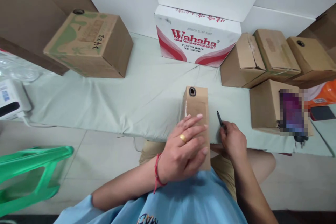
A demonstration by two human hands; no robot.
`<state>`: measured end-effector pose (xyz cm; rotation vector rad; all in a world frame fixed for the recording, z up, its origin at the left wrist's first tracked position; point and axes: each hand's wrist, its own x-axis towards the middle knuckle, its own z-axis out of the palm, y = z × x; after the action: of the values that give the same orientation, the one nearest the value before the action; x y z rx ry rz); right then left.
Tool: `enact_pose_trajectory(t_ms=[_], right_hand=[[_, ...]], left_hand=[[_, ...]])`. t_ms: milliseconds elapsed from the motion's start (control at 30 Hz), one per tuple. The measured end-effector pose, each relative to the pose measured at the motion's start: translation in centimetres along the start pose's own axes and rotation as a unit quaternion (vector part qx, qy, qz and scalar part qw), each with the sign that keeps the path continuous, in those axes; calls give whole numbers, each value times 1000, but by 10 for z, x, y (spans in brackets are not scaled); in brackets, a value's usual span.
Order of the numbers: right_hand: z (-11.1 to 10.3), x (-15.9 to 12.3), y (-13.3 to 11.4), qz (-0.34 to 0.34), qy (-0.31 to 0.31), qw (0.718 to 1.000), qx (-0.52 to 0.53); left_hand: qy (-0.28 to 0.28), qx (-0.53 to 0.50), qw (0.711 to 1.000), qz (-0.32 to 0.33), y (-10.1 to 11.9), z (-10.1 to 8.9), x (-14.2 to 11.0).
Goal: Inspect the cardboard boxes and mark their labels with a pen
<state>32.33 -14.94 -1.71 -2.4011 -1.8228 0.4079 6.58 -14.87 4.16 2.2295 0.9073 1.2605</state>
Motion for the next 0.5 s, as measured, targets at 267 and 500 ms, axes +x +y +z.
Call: enact_pose_trajectory(t_ms=[267,500], right_hand=[[-42,20,3,57,31,812,580],[-82,42,-60,-72,25,689,721]], left_hand=[[-153,110,981,-44,-9,20,6],[-154,99,981,-64,-8,20,5]])
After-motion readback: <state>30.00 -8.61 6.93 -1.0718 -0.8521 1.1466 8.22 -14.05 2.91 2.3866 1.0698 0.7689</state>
